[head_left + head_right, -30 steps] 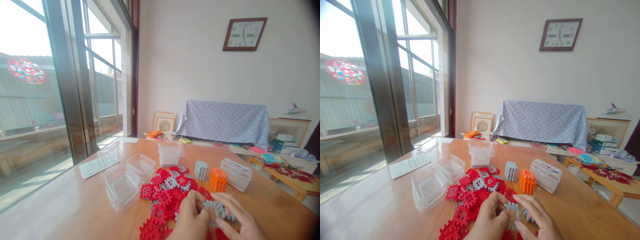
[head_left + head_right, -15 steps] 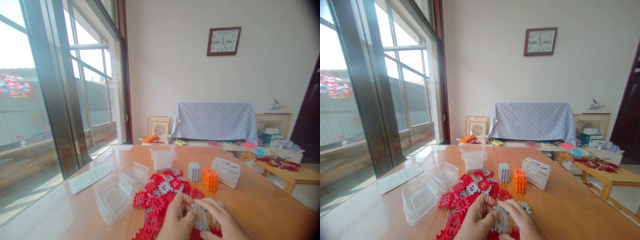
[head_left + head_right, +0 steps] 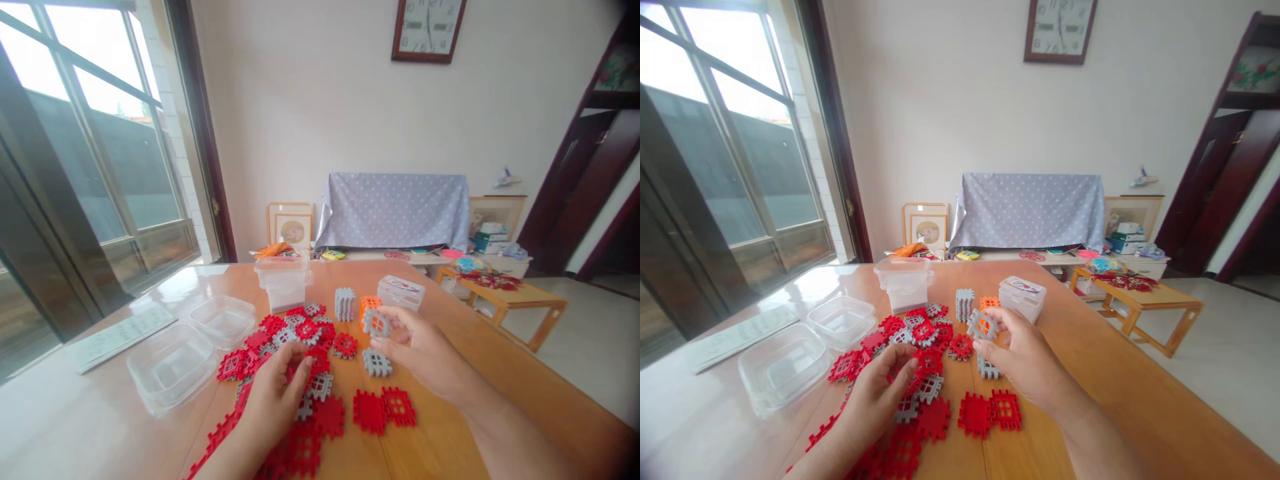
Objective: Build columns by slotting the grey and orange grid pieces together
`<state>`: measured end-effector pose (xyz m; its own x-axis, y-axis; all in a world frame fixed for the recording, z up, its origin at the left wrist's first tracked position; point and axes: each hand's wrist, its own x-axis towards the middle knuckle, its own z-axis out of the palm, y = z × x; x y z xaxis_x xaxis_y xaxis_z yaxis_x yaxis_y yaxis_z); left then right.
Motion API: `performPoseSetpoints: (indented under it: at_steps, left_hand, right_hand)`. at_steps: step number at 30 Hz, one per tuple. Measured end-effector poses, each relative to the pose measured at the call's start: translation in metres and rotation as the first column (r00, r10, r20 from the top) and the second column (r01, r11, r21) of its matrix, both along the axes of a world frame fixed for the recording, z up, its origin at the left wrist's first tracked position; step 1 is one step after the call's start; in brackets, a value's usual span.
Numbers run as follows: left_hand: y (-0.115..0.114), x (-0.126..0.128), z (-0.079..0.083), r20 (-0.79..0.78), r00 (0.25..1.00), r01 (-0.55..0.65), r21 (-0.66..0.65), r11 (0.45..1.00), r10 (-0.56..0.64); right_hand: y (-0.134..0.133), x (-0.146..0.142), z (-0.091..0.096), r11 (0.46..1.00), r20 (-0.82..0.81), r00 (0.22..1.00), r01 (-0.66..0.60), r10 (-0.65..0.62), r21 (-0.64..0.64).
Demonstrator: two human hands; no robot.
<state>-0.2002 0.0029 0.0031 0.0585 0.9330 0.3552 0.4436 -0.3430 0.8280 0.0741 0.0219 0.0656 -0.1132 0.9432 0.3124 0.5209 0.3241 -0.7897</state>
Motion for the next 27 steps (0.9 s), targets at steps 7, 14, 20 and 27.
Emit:
performPoseSetpoints:
  at_steps: [7, 14, 20, 27]
  left_hand:
    - [0.002, -0.001, -0.004, -0.117, 0.993, 0.007, -0.013, 1.0, -0.008]
    - [0.0, -0.002, -0.005, -0.141, 0.99, -0.02, 0.005, 1.0, 0.021]
    - [-0.001, -0.001, 0.0, -0.123, 0.992, -0.02, -0.006, 1.0, 0.019]
    - [-0.001, -0.001, 0.002, -0.114, 0.993, -0.011, 0.008, 1.0, 0.012]
  right_hand:
    - [0.011, 0.009, -0.012, 0.998, -0.005, 1.0, -0.024, 0.023, -0.05]
    - [0.033, 0.037, -0.033, 0.99, 0.158, 0.982, -0.08, 0.098, -0.119]
    - [0.044, 0.042, -0.062, 0.969, 0.165, 0.963, -0.19, 0.215, -0.157]
    - [0.043, 0.043, -0.071, 0.969, 0.173, 0.958, -0.207, 0.228, -0.134]
